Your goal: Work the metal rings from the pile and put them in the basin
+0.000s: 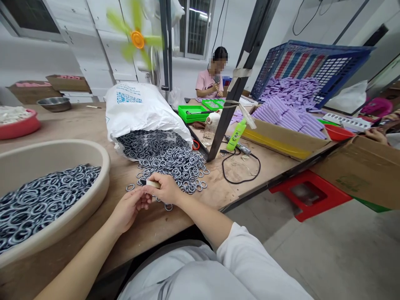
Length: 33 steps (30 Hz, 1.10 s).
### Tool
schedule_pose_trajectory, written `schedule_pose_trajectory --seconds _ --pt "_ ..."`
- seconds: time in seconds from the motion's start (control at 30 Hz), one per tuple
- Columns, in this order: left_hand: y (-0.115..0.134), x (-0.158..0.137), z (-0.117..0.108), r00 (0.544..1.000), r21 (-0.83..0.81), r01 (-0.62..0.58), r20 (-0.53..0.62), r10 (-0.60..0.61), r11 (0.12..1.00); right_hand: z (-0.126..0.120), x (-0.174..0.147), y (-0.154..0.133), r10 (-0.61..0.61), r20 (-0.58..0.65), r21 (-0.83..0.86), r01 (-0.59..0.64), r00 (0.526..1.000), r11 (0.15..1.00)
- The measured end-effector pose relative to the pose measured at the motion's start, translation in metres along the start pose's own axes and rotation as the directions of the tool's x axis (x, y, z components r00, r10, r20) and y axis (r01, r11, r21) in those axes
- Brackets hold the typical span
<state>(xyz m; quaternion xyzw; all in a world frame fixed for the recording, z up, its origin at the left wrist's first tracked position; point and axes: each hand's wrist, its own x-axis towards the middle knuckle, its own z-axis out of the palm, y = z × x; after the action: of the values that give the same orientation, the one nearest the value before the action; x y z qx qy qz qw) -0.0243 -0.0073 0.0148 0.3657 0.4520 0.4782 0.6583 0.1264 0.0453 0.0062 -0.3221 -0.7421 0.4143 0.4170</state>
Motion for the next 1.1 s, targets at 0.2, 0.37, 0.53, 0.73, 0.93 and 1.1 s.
schedule_pose_trajectory --seconds 0.2,0.37,0.53,0.73,0.93,1.1 --pt "-0.0004 0.0015 0.0006 1.0 -0.022 -0.004 -0.029 0.003 1.0 0.0029 -0.0023 0.0034 0.027 0.017 -0.013 -0.027 0.999 1.0" --pt "-0.001 0.0028 -0.0012 1.0 -0.018 0.001 -0.02 -0.001 1.0 0.0049 -0.0032 0.0045 0.046 0.017 -0.002 -0.046 0.999 0.999" --pt "-0.0014 0.0025 -0.0028 1.0 -0.005 -0.012 0.011 0.012 1.0 0.0049 -0.0037 0.0039 0.013 0.025 0.033 -0.014 1.0 0.999" --pt "0.0001 0.0008 -0.0015 0.999 0.007 -0.031 0.023 0.031 0.999 0.0053 -0.0031 0.0052 0.036 0.06 0.184 -0.046 0.998 0.982" --pt "-0.0001 -0.0004 -0.0014 0.999 0.0 -0.031 0.012 0.031 1.0 0.0054 -0.0027 0.0038 0.04 0.03 0.134 -0.044 0.999 0.99" --pt "-0.0003 0.001 -0.0027 1.0 -0.007 -0.027 0.01 0.028 1.0 0.0059 -0.0031 0.0045 0.043 0.03 0.162 -0.048 0.999 0.986"
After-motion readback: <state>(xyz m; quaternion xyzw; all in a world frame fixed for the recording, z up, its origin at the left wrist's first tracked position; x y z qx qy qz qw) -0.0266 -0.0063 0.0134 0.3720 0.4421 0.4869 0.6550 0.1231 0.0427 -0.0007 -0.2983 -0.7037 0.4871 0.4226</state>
